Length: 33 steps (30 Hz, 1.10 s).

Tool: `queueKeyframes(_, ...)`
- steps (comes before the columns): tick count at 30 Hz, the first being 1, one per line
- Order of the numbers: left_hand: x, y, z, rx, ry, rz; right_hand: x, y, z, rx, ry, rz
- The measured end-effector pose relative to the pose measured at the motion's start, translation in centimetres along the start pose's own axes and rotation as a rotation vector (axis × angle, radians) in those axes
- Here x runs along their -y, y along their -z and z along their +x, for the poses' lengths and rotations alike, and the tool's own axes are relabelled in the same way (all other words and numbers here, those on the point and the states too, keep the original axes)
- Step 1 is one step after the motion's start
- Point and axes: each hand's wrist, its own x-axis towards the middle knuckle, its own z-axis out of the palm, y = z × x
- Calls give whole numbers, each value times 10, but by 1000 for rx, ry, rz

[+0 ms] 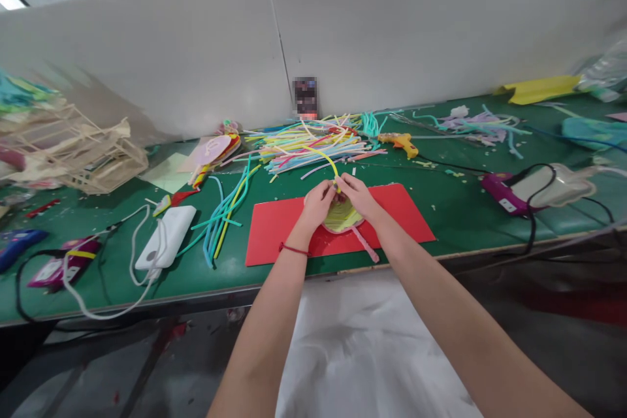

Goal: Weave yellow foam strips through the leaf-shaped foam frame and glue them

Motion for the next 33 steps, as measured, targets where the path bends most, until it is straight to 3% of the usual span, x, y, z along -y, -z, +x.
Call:
queueKeyframes(7,0,-2,0,43,-28,-47,-3,2,0,-2,11,-37)
queueKeyframes(25,-2,-1,1,-28,74,-208,-2,1,2,-109,35,-49)
queueKeyframes(33,-4,0,1,18,95,-254,-5,1,2,-66,37,-28)
